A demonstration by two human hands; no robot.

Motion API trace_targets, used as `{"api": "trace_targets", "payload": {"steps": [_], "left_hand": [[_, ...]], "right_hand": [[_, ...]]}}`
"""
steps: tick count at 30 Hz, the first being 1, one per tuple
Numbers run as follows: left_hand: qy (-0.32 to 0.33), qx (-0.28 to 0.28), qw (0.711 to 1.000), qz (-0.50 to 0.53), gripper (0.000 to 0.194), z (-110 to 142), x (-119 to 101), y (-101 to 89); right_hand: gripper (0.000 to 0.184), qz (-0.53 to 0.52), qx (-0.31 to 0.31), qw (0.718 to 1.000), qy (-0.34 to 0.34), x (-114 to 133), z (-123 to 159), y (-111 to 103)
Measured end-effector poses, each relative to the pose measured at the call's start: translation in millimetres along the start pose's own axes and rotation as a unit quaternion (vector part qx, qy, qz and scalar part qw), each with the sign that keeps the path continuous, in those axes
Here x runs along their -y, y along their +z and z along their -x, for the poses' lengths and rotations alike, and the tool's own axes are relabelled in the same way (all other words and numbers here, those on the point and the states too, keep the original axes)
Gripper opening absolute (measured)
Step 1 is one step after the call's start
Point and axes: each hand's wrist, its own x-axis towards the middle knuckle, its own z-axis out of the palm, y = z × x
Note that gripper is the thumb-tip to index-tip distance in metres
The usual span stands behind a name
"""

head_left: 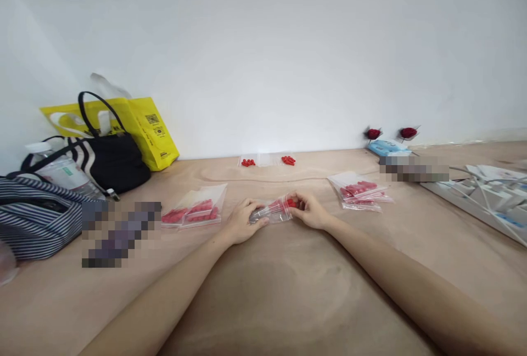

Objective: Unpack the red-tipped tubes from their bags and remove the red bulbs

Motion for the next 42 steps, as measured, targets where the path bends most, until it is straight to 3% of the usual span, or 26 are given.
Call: {"api": "trace_targets", "payload": {"steps": [9, 12, 14, 18, 22, 30, 38, 42], "left_hand": [[-0.032, -0.045, 0.997, -0.048, 0.035, 6, 9, 0.3], [-0.049, -0.063, 0.995, -0.058, 0.035, 8, 11, 0.9], [-0.051, -0.070, 0.994, -0.060, 0.034, 8, 11, 1.7], [-0.045, -0.077, 0.993, -0.072, 0.032, 8, 9, 3.0], [-0.043, -0.074, 0.993, -0.079, 0.032, 7, 8, 2.9], [-0.028, -0.059, 0.995, -0.081, 0.030, 6, 6, 0.9], [-0.016, -0.061, 0.993, -0.102, 0.035, 6, 2, -0.9], [-0.019, -0.018, 0.998, -0.060, 0.040, 7, -1, -3.0]], "right_hand": [[0.024, 0.022, -0.139, 0.990, 0.024, -15, 40, -47], [0.022, 0.137, -0.226, 0.964, 0.006, -17, 50, -57], [0.017, 0.254, -0.250, 0.934, -0.035, -15, 51, -60], [0.022, 0.456, -0.166, 0.866, -0.120, -8, 41, -54], [0.029, 0.546, -0.065, 0.823, -0.140, -3, 32, -46], [0.029, 0.483, 0.004, 0.869, -0.109, -2, 36, -45], [0.037, 0.426, -0.027, 0.900, -0.082, -1, 37, -48], [0.031, 0.420, -0.058, 0.901, -0.088, 1, 36, -46]]}}
